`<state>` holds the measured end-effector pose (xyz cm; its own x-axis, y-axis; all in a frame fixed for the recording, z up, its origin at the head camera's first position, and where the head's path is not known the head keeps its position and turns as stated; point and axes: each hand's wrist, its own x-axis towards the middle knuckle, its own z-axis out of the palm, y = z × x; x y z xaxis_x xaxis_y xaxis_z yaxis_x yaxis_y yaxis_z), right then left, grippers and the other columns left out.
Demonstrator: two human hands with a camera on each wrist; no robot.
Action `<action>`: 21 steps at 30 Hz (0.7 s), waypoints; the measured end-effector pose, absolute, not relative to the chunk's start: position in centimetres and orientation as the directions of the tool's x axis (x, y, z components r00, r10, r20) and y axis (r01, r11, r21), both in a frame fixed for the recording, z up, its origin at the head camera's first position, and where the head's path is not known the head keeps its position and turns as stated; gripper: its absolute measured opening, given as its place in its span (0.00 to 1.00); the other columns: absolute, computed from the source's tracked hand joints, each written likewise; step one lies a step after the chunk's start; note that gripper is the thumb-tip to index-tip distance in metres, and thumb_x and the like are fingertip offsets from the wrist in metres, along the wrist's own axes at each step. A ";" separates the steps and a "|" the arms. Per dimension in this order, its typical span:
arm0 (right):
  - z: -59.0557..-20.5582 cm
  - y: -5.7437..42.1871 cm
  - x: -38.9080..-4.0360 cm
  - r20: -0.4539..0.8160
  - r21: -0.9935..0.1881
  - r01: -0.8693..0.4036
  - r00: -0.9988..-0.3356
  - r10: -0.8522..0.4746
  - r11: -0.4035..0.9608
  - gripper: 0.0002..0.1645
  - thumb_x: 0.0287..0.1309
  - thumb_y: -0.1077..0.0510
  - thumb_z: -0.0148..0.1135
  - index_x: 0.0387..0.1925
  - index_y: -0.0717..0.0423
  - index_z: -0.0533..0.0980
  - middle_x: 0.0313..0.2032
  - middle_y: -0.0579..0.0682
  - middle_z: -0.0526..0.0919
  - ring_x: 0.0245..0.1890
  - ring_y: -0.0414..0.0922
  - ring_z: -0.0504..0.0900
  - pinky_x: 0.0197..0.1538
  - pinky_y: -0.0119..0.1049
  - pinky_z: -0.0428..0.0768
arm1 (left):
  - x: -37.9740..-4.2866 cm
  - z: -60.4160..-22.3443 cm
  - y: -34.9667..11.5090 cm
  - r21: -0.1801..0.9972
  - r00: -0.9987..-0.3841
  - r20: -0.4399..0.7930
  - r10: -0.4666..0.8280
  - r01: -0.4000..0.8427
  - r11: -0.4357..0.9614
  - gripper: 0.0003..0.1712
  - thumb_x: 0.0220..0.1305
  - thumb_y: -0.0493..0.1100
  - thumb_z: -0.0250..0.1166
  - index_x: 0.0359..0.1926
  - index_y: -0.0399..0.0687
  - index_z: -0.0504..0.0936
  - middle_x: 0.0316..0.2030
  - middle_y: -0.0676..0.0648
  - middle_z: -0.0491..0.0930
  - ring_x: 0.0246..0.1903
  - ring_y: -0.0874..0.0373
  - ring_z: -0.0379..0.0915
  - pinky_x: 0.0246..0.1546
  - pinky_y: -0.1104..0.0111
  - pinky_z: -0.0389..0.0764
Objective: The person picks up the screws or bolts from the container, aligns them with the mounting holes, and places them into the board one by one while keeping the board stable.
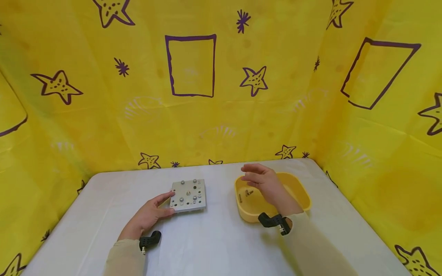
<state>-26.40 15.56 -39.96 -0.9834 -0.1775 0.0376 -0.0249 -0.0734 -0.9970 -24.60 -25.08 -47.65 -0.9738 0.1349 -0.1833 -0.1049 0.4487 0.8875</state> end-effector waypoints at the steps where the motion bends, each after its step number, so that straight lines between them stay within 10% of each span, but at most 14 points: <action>1: -40.4 16.0 -26.5 0.028 -0.999 -0.023 -0.984 -0.174 -0.027 0.22 0.66 0.62 0.64 0.60 0.61 0.77 0.57 0.56 0.80 0.52 0.52 0.81 0.59 0.48 0.76 | -24.6 -47.6 -25.1 0.888 -0.974 -0.184 0.136 -0.105 0.448 0.46 0.50 0.55 0.78 0.70 0.58 0.72 0.74 0.40 0.56 0.74 0.36 0.39 0.66 0.34 0.38; 7: -42.9 17.1 -26.7 -0.060 -0.956 -0.005 -0.975 -0.214 0.292 0.20 0.61 0.62 0.68 0.56 0.57 0.81 0.55 0.55 0.81 0.46 0.49 0.82 0.52 0.46 0.80 | -24.4 -47.6 -25.0 0.887 -0.974 -0.182 0.139 -0.101 0.451 0.45 0.52 0.53 0.78 0.70 0.57 0.72 0.74 0.39 0.56 0.74 0.36 0.40 0.66 0.34 0.38; 21: -45.4 16.8 -27.4 -0.064 -0.817 -0.156 -0.933 -0.355 0.556 0.23 0.50 0.68 0.67 0.50 0.56 0.83 0.47 0.52 0.83 0.41 0.47 0.76 0.44 0.39 0.76 | -24.6 -47.9 -25.2 0.894 -0.975 -0.174 0.137 -0.099 0.437 0.45 0.51 0.53 0.78 0.71 0.57 0.72 0.74 0.40 0.56 0.74 0.37 0.39 0.66 0.35 0.38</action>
